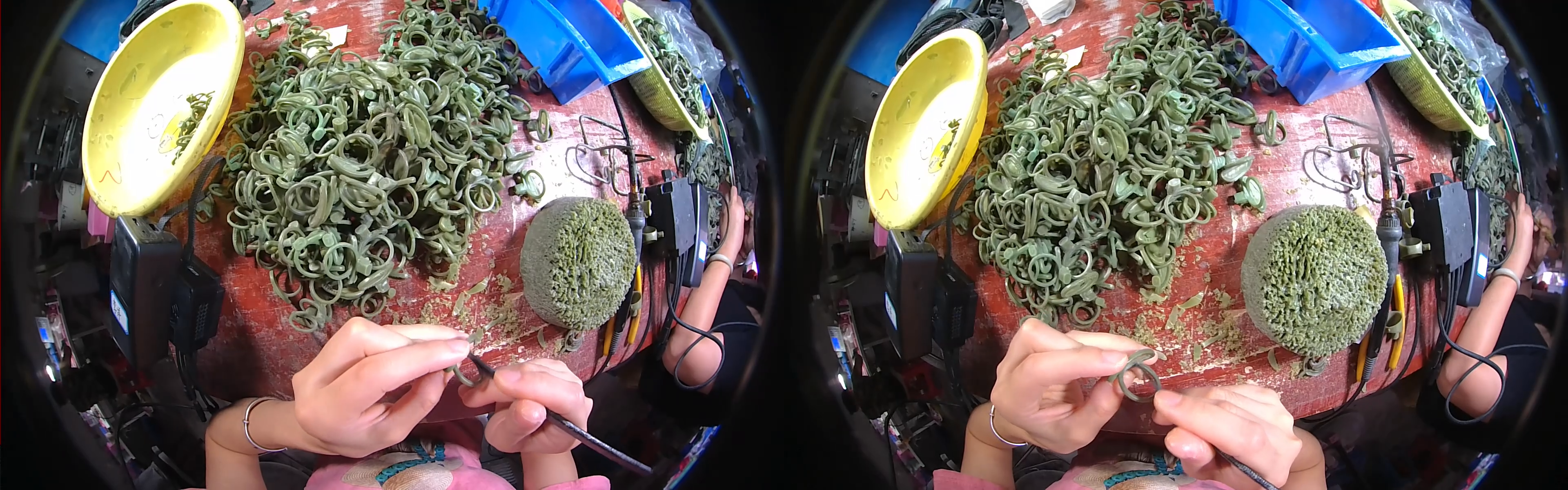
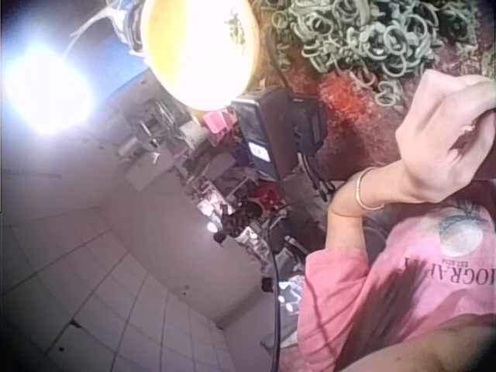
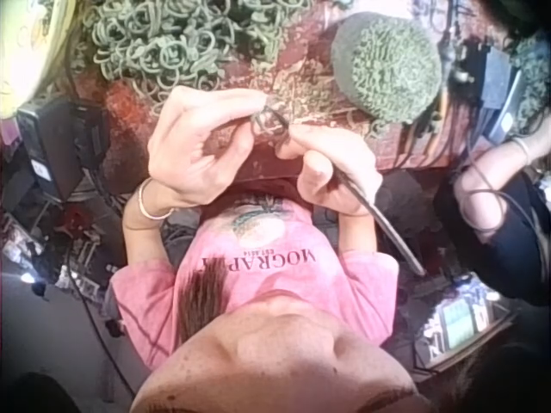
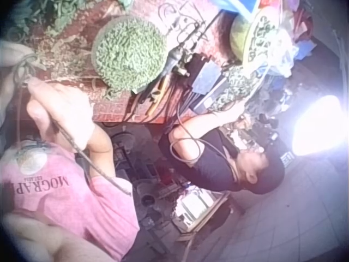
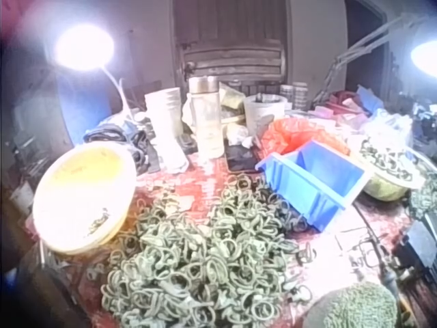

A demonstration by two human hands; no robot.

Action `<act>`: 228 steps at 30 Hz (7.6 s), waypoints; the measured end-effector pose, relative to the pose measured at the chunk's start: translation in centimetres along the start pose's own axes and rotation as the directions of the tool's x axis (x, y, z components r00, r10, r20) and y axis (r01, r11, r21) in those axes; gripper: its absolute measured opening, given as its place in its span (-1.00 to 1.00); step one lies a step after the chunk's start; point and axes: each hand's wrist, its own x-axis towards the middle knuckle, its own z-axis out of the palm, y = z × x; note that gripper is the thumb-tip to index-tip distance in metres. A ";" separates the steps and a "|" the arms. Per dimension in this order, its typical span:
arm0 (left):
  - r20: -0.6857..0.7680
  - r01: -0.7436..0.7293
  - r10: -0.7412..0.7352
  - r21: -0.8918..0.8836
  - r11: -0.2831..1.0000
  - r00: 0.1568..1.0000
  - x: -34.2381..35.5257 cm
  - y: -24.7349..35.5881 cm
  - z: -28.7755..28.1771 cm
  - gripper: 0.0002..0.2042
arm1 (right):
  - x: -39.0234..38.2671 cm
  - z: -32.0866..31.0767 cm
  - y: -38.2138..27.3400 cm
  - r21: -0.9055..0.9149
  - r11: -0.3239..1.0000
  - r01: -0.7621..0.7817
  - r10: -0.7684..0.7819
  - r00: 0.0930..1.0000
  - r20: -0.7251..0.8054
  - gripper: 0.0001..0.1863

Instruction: The recorder uses a small manual carving tool to refine and shape green wax ring or jewelry molds at a workshop table.

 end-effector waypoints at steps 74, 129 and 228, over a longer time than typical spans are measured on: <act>0.212 0.528 -0.539 -0.653 0.542 0.815 0.6 -0.1 -1.0 -0.76 | 0.6 -0.4 0.8 -0.030 0.997 0.075 -0.074 0.996 0.052 -0.75; 0.233 0.331 -0.241 -0.536 0.776 0.942 0.2 0.3 -1.1 -0.83 | -0.3 0.4 0.7 0.389 0.900 -0.196 0.246 0.966 -0.083 -0.83; 0.083 -0.194 0.184 0.144 0.970 0.980 0.2 0.6 -1.2 -0.77 | 1.0 0.0 0.8 0.199 0.976 -0.094 0.065 0.987 0.146 -0.69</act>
